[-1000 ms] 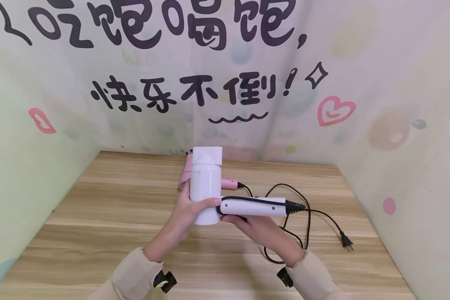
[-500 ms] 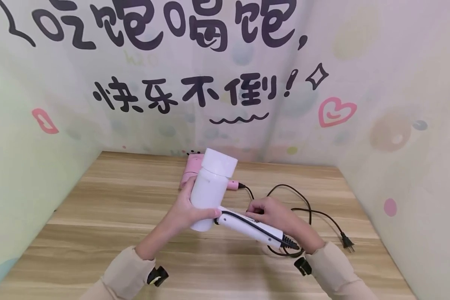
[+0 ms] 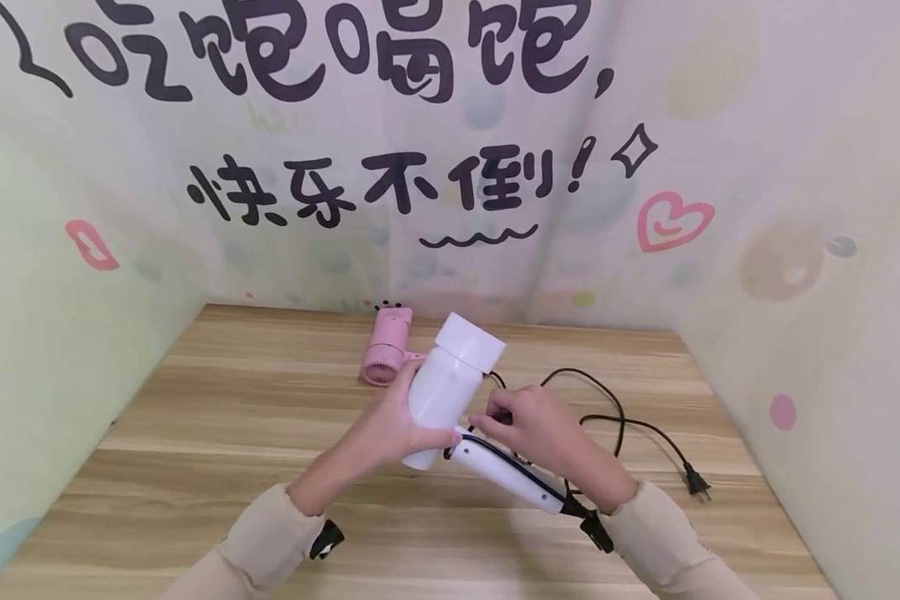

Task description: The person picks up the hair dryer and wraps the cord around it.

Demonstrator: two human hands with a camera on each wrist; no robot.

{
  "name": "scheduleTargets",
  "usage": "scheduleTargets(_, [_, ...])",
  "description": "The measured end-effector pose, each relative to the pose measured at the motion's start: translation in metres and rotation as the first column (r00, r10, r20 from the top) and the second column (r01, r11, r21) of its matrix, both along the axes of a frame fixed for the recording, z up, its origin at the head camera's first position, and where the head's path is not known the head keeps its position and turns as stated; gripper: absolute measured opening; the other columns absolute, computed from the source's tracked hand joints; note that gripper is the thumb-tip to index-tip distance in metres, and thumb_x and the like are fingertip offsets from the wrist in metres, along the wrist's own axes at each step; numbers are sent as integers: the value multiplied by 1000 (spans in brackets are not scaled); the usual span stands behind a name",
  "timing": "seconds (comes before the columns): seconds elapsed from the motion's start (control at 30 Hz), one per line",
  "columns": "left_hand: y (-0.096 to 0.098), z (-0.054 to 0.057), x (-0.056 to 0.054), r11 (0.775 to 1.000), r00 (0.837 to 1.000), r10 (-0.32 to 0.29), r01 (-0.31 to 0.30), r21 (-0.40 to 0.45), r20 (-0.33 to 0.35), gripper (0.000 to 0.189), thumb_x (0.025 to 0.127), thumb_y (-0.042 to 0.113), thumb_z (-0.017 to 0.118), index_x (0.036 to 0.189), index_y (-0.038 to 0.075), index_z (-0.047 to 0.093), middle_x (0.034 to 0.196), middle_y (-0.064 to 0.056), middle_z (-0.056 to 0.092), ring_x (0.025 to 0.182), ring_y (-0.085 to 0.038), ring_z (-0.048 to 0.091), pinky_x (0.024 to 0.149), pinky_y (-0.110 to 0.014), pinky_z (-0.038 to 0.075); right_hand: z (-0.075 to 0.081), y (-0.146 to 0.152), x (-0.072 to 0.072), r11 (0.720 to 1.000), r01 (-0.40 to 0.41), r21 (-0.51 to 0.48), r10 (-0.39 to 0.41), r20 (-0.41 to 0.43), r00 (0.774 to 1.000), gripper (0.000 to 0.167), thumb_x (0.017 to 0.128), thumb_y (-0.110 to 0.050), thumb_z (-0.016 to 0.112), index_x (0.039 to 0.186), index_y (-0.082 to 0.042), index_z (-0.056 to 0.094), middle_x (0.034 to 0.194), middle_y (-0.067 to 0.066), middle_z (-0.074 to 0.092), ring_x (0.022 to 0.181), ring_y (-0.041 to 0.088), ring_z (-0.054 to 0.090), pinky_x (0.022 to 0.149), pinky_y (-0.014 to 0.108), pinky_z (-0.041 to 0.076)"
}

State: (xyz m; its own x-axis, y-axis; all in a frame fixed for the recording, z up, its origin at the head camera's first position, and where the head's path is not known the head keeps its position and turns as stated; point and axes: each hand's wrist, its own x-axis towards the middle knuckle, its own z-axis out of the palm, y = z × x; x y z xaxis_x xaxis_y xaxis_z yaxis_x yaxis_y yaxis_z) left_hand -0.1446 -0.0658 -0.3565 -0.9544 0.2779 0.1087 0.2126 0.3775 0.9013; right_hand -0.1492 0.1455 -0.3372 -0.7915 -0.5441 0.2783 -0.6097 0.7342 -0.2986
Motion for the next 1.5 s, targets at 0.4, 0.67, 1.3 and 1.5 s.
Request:
scheduleTargets(0.4, [-3, -3, -6, 979, 996, 57, -68, -194, -62, 91, 58, 20, 84, 134, 9, 35, 103, -8, 59, 82, -20, 58, 68, -31, 49, 20, 1, 4, 994, 93, -59, -72, 286, 955, 39, 89, -36, 60, 57, -17, 49, 50, -12, 36, 46, 3, 33, 44, 19, 30])
scheduleTargets(0.67, [-4, -6, -12, 968, 980, 139, -165, -188, -145, 85, 61, 20, 82, 132, 11, 36, 108, -3, 56, 85, -20, 57, 71, -32, 49, 20, -5, 16, 989, 69, -133, -19, 345, 938, 33, 96, -28, 49, 68, -12, 56, 53, -8, 40, 48, 4, 38, 45, 20, 34])
scheduleTargets(1.3, [-5, 2, -14, 951, 927, 308, -295, 89, -214, 102, 59, 21, 86, 141, 30, 25, 126, -1, 51, 96, -23, 55, 76, -38, 45, -10, -41, 30, 941, -33, -338, 208, 497, 842, 34, 101, -22, 36, 81, -6, 59, 60, -6, 40, 54, 2, 36, 51, 20, 35])
scheduleTargets(1.5, [-5, 9, -9, 941, 952, 300, -285, 185, -59, 113, 62, 17, 85, 148, 27, 13, 136, -6, 43, 106, -27, 52, 86, -42, 45, -21, -39, 25, 959, -60, -277, 173, 406, 897, 29, 101, -19, 37, 78, -11, 52, 61, -8, 39, 54, 2, 36, 53, 20, 36])
